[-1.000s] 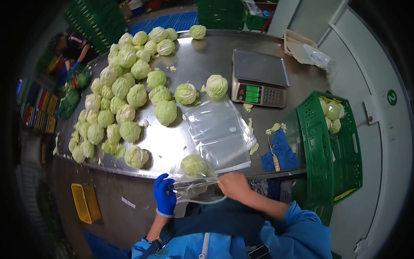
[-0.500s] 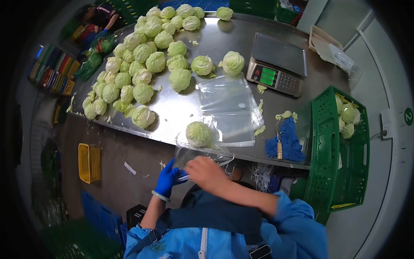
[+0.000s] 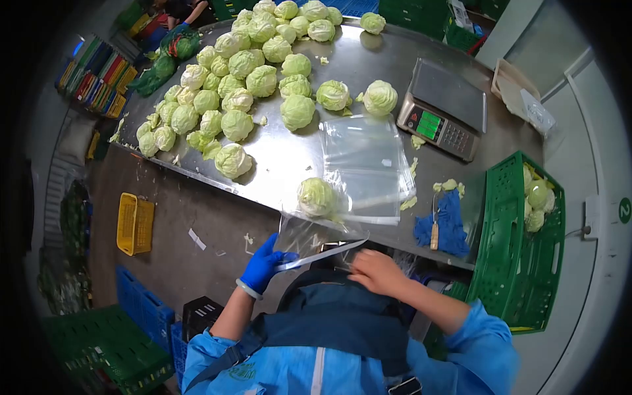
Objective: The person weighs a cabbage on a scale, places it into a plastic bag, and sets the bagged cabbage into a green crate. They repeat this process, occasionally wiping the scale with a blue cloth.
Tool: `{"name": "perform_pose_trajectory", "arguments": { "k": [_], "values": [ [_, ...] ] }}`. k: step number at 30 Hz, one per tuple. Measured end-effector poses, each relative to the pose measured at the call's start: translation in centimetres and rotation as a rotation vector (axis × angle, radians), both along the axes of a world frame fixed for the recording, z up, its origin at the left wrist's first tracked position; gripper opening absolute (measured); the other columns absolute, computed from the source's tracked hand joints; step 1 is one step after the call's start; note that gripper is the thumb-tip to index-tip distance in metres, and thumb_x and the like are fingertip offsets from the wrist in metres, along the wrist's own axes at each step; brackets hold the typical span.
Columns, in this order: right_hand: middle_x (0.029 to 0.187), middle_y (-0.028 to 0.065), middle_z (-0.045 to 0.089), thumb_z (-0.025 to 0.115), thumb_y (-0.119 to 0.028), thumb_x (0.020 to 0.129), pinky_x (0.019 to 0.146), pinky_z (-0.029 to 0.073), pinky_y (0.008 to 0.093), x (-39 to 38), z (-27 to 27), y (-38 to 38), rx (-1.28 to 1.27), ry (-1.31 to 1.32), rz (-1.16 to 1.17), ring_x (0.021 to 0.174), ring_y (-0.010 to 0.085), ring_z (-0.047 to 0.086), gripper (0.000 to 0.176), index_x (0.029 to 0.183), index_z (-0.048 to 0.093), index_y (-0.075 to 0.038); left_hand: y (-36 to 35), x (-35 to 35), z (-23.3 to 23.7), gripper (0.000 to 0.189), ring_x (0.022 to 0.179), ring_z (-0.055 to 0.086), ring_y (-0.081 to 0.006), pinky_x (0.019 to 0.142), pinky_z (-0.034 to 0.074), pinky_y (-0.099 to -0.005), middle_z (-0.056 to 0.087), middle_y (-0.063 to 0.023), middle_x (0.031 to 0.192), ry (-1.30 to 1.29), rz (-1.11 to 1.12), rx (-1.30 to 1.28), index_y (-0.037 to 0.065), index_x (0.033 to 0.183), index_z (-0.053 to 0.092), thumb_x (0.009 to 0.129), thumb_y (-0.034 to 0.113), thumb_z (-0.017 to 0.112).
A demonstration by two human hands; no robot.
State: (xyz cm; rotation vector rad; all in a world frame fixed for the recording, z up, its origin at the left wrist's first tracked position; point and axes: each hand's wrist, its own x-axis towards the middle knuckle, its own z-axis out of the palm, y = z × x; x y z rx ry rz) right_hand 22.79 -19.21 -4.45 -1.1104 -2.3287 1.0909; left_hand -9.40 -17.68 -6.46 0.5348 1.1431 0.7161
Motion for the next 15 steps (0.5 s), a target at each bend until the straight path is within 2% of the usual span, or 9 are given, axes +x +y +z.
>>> {"name": "perform_pose_trajectory", "arguments": {
  "k": [1, 2, 5, 7, 9, 12, 15],
  "values": [
    [0.076, 0.0087, 0.055, 0.073, -0.024, 0.079, 0.069, 0.048, 0.0404, 2.0, -0.9, -1.1, -0.077, -0.18, -0.028, 0.077, 0.0294, 0.057, 0.022, 0.079, 0.058, -0.008, -0.1, 0.1, -0.6, 0.063, 0.107, 0.064, -0.035, 0.093, 0.051, -0.0398, 0.059, -0.0299, 0.12, 0.021, -0.013, 0.014, 0.001, 0.152, 0.01, 0.095, -0.001, 0.038],
    [0.08, 0.0074, 0.058, 0.072, -0.023, 0.079, 0.071, 0.05, 0.0391, 2.2, -0.8, -1.8, -0.163, -0.124, -0.12, 0.08, 0.0286, 0.058, 0.017, 0.081, 0.062, -0.009, -0.4, 0.1, -1.0, 0.063, 0.107, 0.064, -0.0372, 0.094, 0.051, -0.042, 0.059, -0.0318, 0.119, 0.046, -0.035, 0.017, 0.002, 0.152, 0.009, 0.096, 0.001, 0.038],
    [0.084, 0.0065, 0.061, 0.072, -0.022, 0.08, 0.073, 0.05, 0.0368, -3.7, 4.3, 1.1, 0.132, 0.199, -0.144, 0.084, 0.0271, 0.059, 0.015, 0.087, 0.065, -0.01, -0.5, 1.0, -0.4, 0.063, 0.101, 0.066, -0.0317, 0.089, 0.053, -0.0382, 0.062, -0.0273, 0.117, -0.026, 0.03, -0.035, 0.003, 0.152, 0.014, 0.095, 0.0, 0.041],
    [0.085, 0.006, 0.06, 0.07, -0.02, 0.081, 0.076, 0.048, 0.0374, -8.2, 4.6, 3.0, 0.234, 0.227, -0.052, 0.086, 0.0265, 0.058, 0.013, 0.085, 0.064, -0.009, -0.1, 1.2, 0.4, 0.062, 0.096, 0.066, -0.027, 0.086, 0.054, -0.0356, 0.063, -0.0232, 0.115, 0.028, 0.03, -0.026, 0.004, 0.152, 0.018, 0.095, 0.0, 0.043],
    [0.086, 0.0071, 0.059, 0.069, -0.021, 0.082, 0.08, 0.046, 0.039, -11.6, 2.3, 4.0, 0.276, 0.103, 0.037, 0.09, 0.0266, 0.056, 0.016, 0.086, 0.061, -0.008, 0.0, 1.1, 0.2, 0.061, 0.091, 0.066, -0.0231, 0.082, 0.054, -0.0335, 0.064, -0.0197, 0.113, 0.055, 0.037, -0.038, 0.004, 0.151, 0.022, 0.095, 0.001, 0.046],
    [0.087, 0.0085, 0.057, 0.068, -0.022, 0.083, 0.082, 0.043, 0.0411, -13.9, 0.2, 4.0, 0.184, -0.073, 0.242, 0.092, 0.0276, 0.055, 0.019, 0.086, 0.059, -0.006, -0.1, -0.2, -0.7, 0.061, 0.087, 0.066, -0.0203, 0.08, 0.055, -0.0324, 0.065, -0.0175, 0.112, 0.085, 0.043, -0.062, 0.005, 0.151, 0.023, 0.095, 0.002, 0.048],
    [0.088, 0.0108, 0.058, 0.066, -0.023, 0.084, 0.082, 0.043, 0.0415, -11.7, 0.9, 4.0, 0.115, 0.104, 0.404, 0.094, 0.0282, 0.055, 0.019, 0.086, 0.059, -0.005, 0.1, -0.3, -1.0, 0.065, 0.091, 0.067, -0.0228, 0.082, 0.055, -0.0343, 0.064, -0.0205, 0.112, 0.095, 0.037, -0.02, 0.006, 0.152, 0.019, 0.095, 0.003, 0.049]
  ]
}}
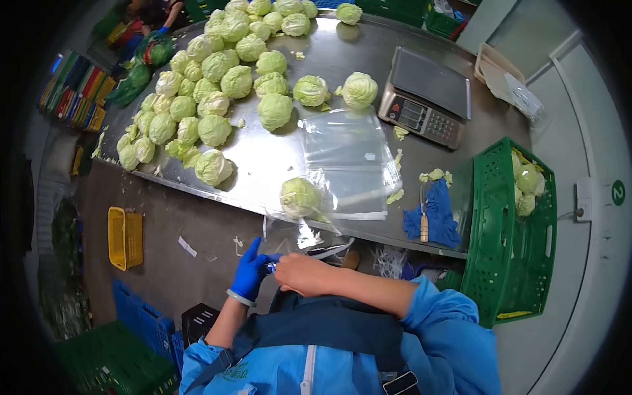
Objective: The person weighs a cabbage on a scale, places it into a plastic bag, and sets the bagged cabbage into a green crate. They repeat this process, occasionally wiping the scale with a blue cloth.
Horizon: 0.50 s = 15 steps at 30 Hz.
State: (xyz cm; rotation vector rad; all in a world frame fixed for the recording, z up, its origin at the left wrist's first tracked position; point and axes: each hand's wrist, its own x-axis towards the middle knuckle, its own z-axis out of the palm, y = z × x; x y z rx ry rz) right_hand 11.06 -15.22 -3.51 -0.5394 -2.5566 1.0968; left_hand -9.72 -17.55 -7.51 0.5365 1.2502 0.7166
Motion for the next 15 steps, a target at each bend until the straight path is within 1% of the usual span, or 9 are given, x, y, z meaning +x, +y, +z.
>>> {"name": "perform_pose_trajectory", "arguments": {
  "k": [2, 4, 6, 7, 9, 10, 12, 13, 15],
  "values": [
    [0.088, 0.0118, 0.059, 0.063, -0.025, 0.086, 0.082, 0.044, 0.0419, 4.0, 0.7, -0.9, 0.03, -0.117, -0.062, 0.091, 0.0294, 0.056, 0.02, 0.085, 0.06, -0.005, -0.1, -0.6, 0.2, 0.067, 0.094, 0.067, -0.0259, 0.084, 0.055, -0.0368, 0.064, -0.0231, 0.111, -0.068, 0.014, 0.053, 0.007, 0.153, 0.016, 0.095, 0.005, 0.049],
    [0.088, 0.0122, 0.059, 0.062, -0.028, 0.087, 0.082, 0.045, 0.0425, 11.2, -0.7, -3.4, 0.103, -0.297, -0.222, 0.092, 0.0297, 0.057, 0.023, 0.087, 0.062, -0.005, 0.0, -1.9, 0.2, 0.069, 0.1, 0.066, -0.0332, 0.089, 0.054, -0.0436, 0.062, -0.0281, 0.112, -0.063, -0.151, 0.095, 0.009, 0.154, 0.011, 0.096, 0.008, 0.05],
    [0.09, 0.0138, 0.063, 0.064, -0.016, 0.08, 0.08, 0.048, 0.0412, 20.9, -5.0, -7.2, 0.074, -0.828, -0.063, 0.09, 0.0302, 0.061, 0.02, 0.097, 0.066, -0.006, 0.3, -2.4, 0.7, 0.069, 0.102, 0.066, -0.0347, 0.092, 0.053, -0.0452, 0.062, -0.0289, 0.114, 0.026, -0.252, 0.131, 0.009, 0.154, 0.01, 0.097, 0.009, 0.049],
    [0.101, 0.0121, 0.065, 0.069, -0.014, 0.071, 0.087, 0.048, 0.0425, 25.5, -7.0, -10.6, -0.086, -1.193, -0.109, 0.103, 0.0321, 0.06, 0.019, 0.089, 0.067, -0.008, 0.7, -2.8, 1.7, 0.068, 0.105, 0.064, -0.0328, 0.092, 0.052, -0.043, 0.061, -0.0268, 0.116, -0.107, -0.268, 0.06, 0.009, 0.154, 0.011, 0.096, 0.008, 0.049],
    [0.109, 0.0123, 0.064, 0.07, -0.013, 0.071, 0.09, 0.048, 0.0434, 25.5, -5.8, -9.1, -0.323, -1.286, -0.133, 0.107, 0.0334, 0.058, 0.028, 0.099, 0.066, -0.008, 2.4, -4.6, 4.0, 0.067, 0.112, 0.061, -0.029, 0.094, 0.051, -0.0387, 0.06, -0.0226, 0.121, -0.37, -0.305, -0.079, 0.007, 0.153, 0.014, 0.096, 0.007, 0.048],
    [0.114, 0.0125, 0.064, 0.07, -0.012, 0.071, 0.092, 0.047, 0.0439, 24.9, -4.8, -8.1, -0.451, -1.326, -0.139, 0.11, 0.034, 0.057, 0.033, 0.104, 0.065, -0.008, 2.5, -5.8, 2.6, 0.07, 0.117, 0.058, -0.0285, 0.097, 0.049, -0.0399, 0.057, -0.0216, 0.126, -0.179, -0.289, 0.028, 0.008, 0.153, 0.016, 0.094, 0.008, 0.053],
    [0.127, 0.016, 0.056, 0.071, -0.012, 0.075, 0.099, 0.044, 0.044, 20.9, -3.5, -4.3, -0.06, -0.615, -0.51, 0.116, 0.0338, 0.054, 0.06, 0.132, 0.051, -0.007, 3.1, -7.9, -0.9, 0.076, 0.126, 0.051, -0.0276, 0.102, 0.044, -0.0423, 0.051, -0.0195, 0.136, 0.209, -0.258, 0.247, 0.009, 0.153, 0.02, 0.09, 0.011, 0.062],
    [0.138, 0.0149, 0.047, 0.076, -0.015, 0.072, 0.103, 0.042, 0.0426, 17.7, -2.2, -1.5, 0.098, -0.551, -0.618, 0.126, 0.0329, 0.046, 0.072, 0.136, 0.044, -0.007, 4.0, -6.4, 1.4, 0.085, 0.129, 0.047, -0.0338, 0.105, 0.041, -0.0456, 0.039, -0.0168, 0.149, 0.575, -0.454, 0.616, 0.015, 0.151, 0.03, 0.078, 0.009, 0.073],
    [0.14, 0.0135, 0.047, 0.076, -0.017, 0.074, 0.105, 0.04, 0.0424, 12.8, -1.9, 2.9, 0.18, -0.371, -0.573, 0.13, 0.0326, 0.043, 0.067, 0.134, 0.048, -0.008, 5.5, -3.0, 2.9, 0.085, 0.128, 0.047, -0.0372, 0.106, 0.039, -0.0467, 0.035, -0.0156, 0.151, 0.863, -0.705, 0.928, 0.016, 0.149, 0.033, 0.076, 0.012, 0.076]
  ]
}}
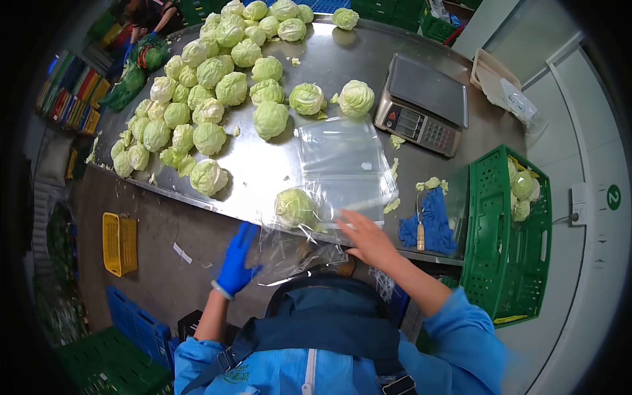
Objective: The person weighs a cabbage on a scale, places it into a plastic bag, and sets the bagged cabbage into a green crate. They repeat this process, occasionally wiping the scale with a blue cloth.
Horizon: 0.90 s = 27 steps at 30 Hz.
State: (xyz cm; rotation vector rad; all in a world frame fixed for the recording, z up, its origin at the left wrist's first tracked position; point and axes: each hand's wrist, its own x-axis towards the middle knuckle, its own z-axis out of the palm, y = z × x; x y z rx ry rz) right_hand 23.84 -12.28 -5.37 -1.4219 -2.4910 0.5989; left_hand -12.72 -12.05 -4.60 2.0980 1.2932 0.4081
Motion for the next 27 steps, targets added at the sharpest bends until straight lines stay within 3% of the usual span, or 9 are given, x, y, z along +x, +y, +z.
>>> {"name": "perform_pose_trajectory", "arguments": {
  "k": [5, 6, 11, 12, 16, 19, 22, 26, 27],
  "values": [
    [0.121, 0.0134, 0.062, 0.068, -0.019, 0.085, 0.1, 0.045, 0.0403, -2.2, -4.8, 4.1, -0.169, 0.354, 0.232, 0.12, 0.0279, 0.055, 0.036, 0.118, 0.063, -0.006, 1.8, -0.3, -3.9, 0.053, 0.124, 0.051, -0.0345, 0.106, 0.038, -0.0457, 0.054, -0.013, 0.137, 0.055, -0.424, 0.15, 0.015, 0.133, 0.056, 0.082, 0.016, 0.07],
    [0.115, 0.0127, 0.066, 0.066, -0.02, 0.089, 0.098, 0.047, 0.0395, -1.7, -5.0, 4.5, -0.437, 0.429, 0.089, 0.115, 0.0265, 0.058, 0.03, 0.114, 0.065, -0.005, 1.9, 0.0, -3.3, 0.035, 0.116, 0.059, -0.0264, 0.094, 0.048, -0.0399, 0.064, -0.0101, 0.124, -0.119, -0.247, -0.01, 0.013, 0.126, 0.062, 0.094, 0.026, 0.057],
    [0.088, 0.0166, 0.072, 0.046, -0.038, 0.1, 0.071, 0.056, 0.0321, -3.3, -6.6, 9.1, -1.221, 0.837, -0.401, 0.079, 0.0225, 0.071, 0.048, 0.085, 0.067, 0.002, 6.2, 0.9, -4.7, 0.054, 0.07, 0.063, -0.0126, 0.056, 0.046, -0.0266, 0.07, -0.0062, 0.088, -0.67, 0.329, -0.78, 0.003, 0.116, 0.064, 0.103, 0.046, 0.036],
    [0.076, 0.0192, 0.069, 0.044, -0.04, 0.099, 0.055, 0.055, 0.0305, -3.9, -7.3, 9.7, -1.216, 0.889, -0.477, 0.062, 0.0224, 0.069, 0.05, 0.081, 0.065, 0.002, 7.4, 0.9, -6.7, 0.055, 0.064, 0.06, -0.0129, 0.051, 0.043, -0.0258, 0.068, -0.006, 0.082, -0.655, 0.459, -0.894, 0.001, 0.113, 0.065, 0.102, 0.047, 0.036],
    [0.07, 0.0151, 0.068, 0.048, -0.037, 0.096, 0.051, 0.051, 0.0299, -4.4, -8.3, 10.4, -1.278, 0.899, -0.756, 0.058, 0.0202, 0.066, 0.043, 0.084, 0.065, 0.001, 7.9, 0.9, -13.3, 0.064, 0.05, 0.051, -0.0087, 0.041, 0.031, -0.0225, 0.06, 0.0002, 0.065, -0.696, 0.608, -1.153, 0.003, 0.112, 0.066, 0.101, 0.056, 0.032],
    [0.081, 0.016, 0.069, 0.052, -0.036, 0.093, 0.058, 0.053, 0.032, -4.7, -7.8, 10.2, -0.485, 0.84, -1.099, 0.065, 0.0233, 0.067, 0.038, 0.094, 0.065, 0.0, 7.8, 2.1, -10.7, 0.064, 0.057, 0.059, -0.0102, 0.046, 0.039, -0.0228, 0.067, -0.0038, 0.076, -0.898, 0.585, -1.295, 0.002, 0.114, 0.066, 0.101, 0.054, 0.031],
    [0.119, 0.0167, 0.061, 0.073, -0.033, 0.078, 0.09, 0.049, 0.0436, -6.2, -3.4, 9.6, 0.241, 0.3, -0.254, 0.109, 0.0323, 0.058, 0.053, 0.12, 0.058, -0.005, 7.8, 2.9, -9.3, 0.06, 0.081, 0.07, -0.0217, 0.073, 0.058, -0.0312, 0.07, -0.0148, 0.098, -1.058, 0.676, -1.335, -0.005, 0.116, 0.061, 0.102, 0.048, 0.035],
    [0.14, 0.0148, 0.043, 0.081, -0.033, 0.067, 0.1, 0.043, 0.0476, -10.3, -1.5, 12.0, -0.023, -0.011, 0.231, 0.127, 0.0354, 0.042, 0.082, 0.138, 0.045, -0.015, 7.2, 2.3, -12.8, 0.044, 0.087, 0.069, -0.0294, 0.079, 0.056, -0.0381, 0.068, -0.0172, 0.103, -1.098, 0.863, -1.454, -0.002, 0.118, 0.059, 0.1, 0.037, 0.049],
    [0.143, 0.0143, 0.04, 0.082, -0.034, 0.065, 0.101, 0.043, 0.0478, -10.1, -3.5, 12.2, -0.142, -0.027, 0.218, 0.129, 0.036, 0.04, 0.087, 0.141, 0.042, -0.017, 7.9, 2.3, -11.8, 0.041, 0.091, 0.068, -0.0315, 0.08, 0.055, -0.0394, 0.068, -0.0177, 0.106, -0.68, 0.762, -1.173, 0.001, 0.12, 0.058, 0.096, 0.034, 0.054]
  ]
}}
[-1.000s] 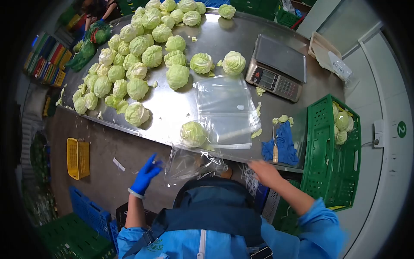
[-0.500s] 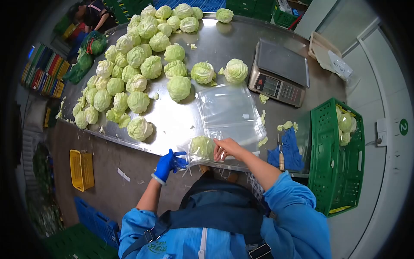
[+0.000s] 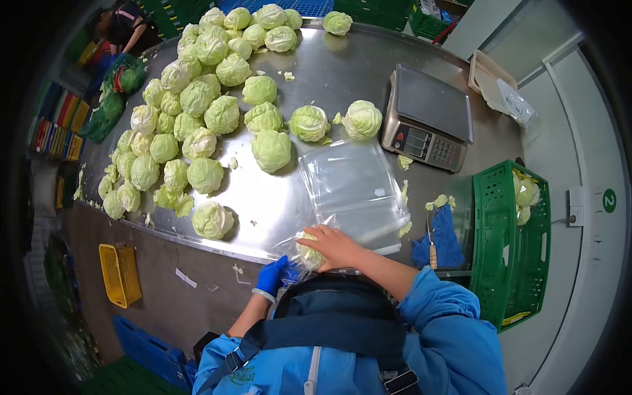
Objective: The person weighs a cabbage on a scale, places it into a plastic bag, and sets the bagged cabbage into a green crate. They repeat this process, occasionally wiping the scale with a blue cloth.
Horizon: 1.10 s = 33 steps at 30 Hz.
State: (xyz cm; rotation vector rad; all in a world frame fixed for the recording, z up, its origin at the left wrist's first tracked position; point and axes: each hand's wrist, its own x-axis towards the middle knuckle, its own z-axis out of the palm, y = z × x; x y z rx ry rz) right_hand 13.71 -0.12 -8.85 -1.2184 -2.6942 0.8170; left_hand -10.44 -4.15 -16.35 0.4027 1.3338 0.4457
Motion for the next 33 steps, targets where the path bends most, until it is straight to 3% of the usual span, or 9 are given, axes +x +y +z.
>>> {"name": "perform_pose_trajectory", "arguments": {
  "k": [3, 6, 8, 10, 12, 18, 22, 26, 33],
  "values": [
    [0.145, 0.0138, 0.038, 0.084, -0.035, 0.062, 0.102, 0.041, 0.0469, 0.2, -2.3, 0.4, -0.095, 0.034, -0.023, 0.131, 0.0362, 0.039, 0.093, 0.143, 0.04, -0.02, 1.8, 0.6, 3.2, 0.056, 0.109, 0.061, -0.0311, 0.084, 0.051, -0.0383, 0.06, -0.0199, 0.123, 0.989, -0.584, 1.009, 0.009, 0.134, 0.052, 0.082, 0.014, 0.068],
    [0.144, 0.0143, 0.039, 0.085, -0.036, 0.061, 0.103, 0.041, 0.044, 0.6, -3.8, 0.7, -0.134, 0.142, -0.106, 0.128, 0.0345, 0.042, 0.096, 0.143, 0.039, -0.02, 5.2, 2.0, 3.2, 0.063, 0.122, 0.053, -0.0314, 0.096, 0.046, -0.0374, 0.054, -0.0199, 0.133, 0.827, -0.822, 1.422, 0.009, 0.142, 0.043, 0.082, 0.006, 0.063],
    [0.144, 0.0144, 0.04, 0.085, -0.037, 0.062, 0.104, 0.04, 0.0425, 1.4, -4.7, 1.4, -0.305, 0.274, -0.254, 0.129, 0.0326, 0.043, 0.096, 0.144, 0.038, -0.018, 4.8, 0.8, -6.3, 0.057, 0.129, 0.047, -0.0288, 0.106, 0.039, -0.0394, 0.043, -0.0148, 0.145, 0.037, -0.463, 0.682, 0.003, 0.142, 0.041, 0.088, 0.005, 0.055],
    [0.145, 0.0142, 0.04, 0.086, -0.038, 0.064, 0.106, 0.038, 0.0417, 1.8, -5.7, 2.8, -0.591, 0.492, -0.509, 0.132, 0.0301, 0.04, 0.096, 0.144, 0.038, -0.014, 7.6, 0.8, -9.0, 0.049, 0.128, 0.047, -0.0229, 0.104, 0.042, -0.0356, 0.049, -0.0137, 0.14, 0.059, -0.509, 0.836, 0.002, 0.143, 0.04, 0.097, 0.016, 0.048],
    [0.145, 0.0139, 0.04, 0.076, -0.054, 0.075, 0.105, 0.038, 0.0417, 2.5, -8.8, 3.3, -0.914, 0.614, -0.814, 0.131, 0.0278, 0.041, 0.092, 0.144, 0.036, -0.01, 10.8, -0.8, -10.3, 0.049, 0.116, 0.056, -0.0222, 0.098, 0.046, -0.0334, 0.057, -0.0135, 0.129, -0.348, -0.207, 0.114, 0.0, 0.141, 0.042, 0.101, 0.028, 0.042],
    [0.132, 0.0123, 0.052, 0.048, -0.07, 0.087, 0.091, 0.048, 0.0388, 10.8, 1.1, -1.0, -1.379, 1.515, -0.832, 0.118, 0.0227, 0.053, 0.085, 0.143, 0.037, -0.007, 11.1, 8.8, 6.2, 0.043, 0.062, 0.049, -0.0074, 0.054, 0.037, -0.023, 0.06, -0.0004, 0.078, -0.13, -0.354, 0.462, 0.001, 0.118, 0.06, 0.1, 0.037, 0.045],
    [0.124, 0.0075, 0.059, 0.062, -0.045, 0.091, 0.088, 0.049, 0.0347, 17.8, 4.8, -4.5, -0.811, 1.29, -1.206, 0.112, 0.0185, 0.058, 0.062, 0.138, 0.044, -0.009, 6.9, 22.9, 13.9, 0.039, 0.073, 0.055, -0.011, 0.064, 0.043, -0.0247, 0.063, -0.0026, 0.092, -0.172, -0.152, 0.489, 0.004, 0.122, 0.058, 0.097, 0.033, 0.053],
    [0.132, 0.0081, 0.056, 0.064, -0.035, 0.088, 0.105, 0.043, 0.0415, 32.6, 4.0, -11.8, -0.689, 2.138, -1.225, 0.122, 0.0223, 0.054, 0.055, 0.134, 0.049, -0.009, 3.8, 32.3, 21.1, 0.061, 0.105, 0.061, -0.0263, 0.089, 0.049, -0.0352, 0.051, -0.0178, 0.137, -0.802, -0.406, 0.33, 0.0, 0.144, 0.036, 0.095, 0.031, 0.056],
    [0.141, 0.0112, 0.049, 0.052, -0.05, 0.094, 0.107, 0.041, 0.0479, 52.8, 5.2, -25.9, 0.11, 1.996, -1.58, 0.127, 0.0275, 0.051, 0.065, 0.142, 0.039, -0.008, 4.2, 36.9, 16.0, 0.032, 0.1, 0.063, -0.0216, 0.091, 0.049, -0.0335, 0.065, -0.0149, 0.117, -0.359, -0.846, 0.475, -0.006, 0.119, 0.061, 0.095, 0.014, 0.052]
  ]
}}
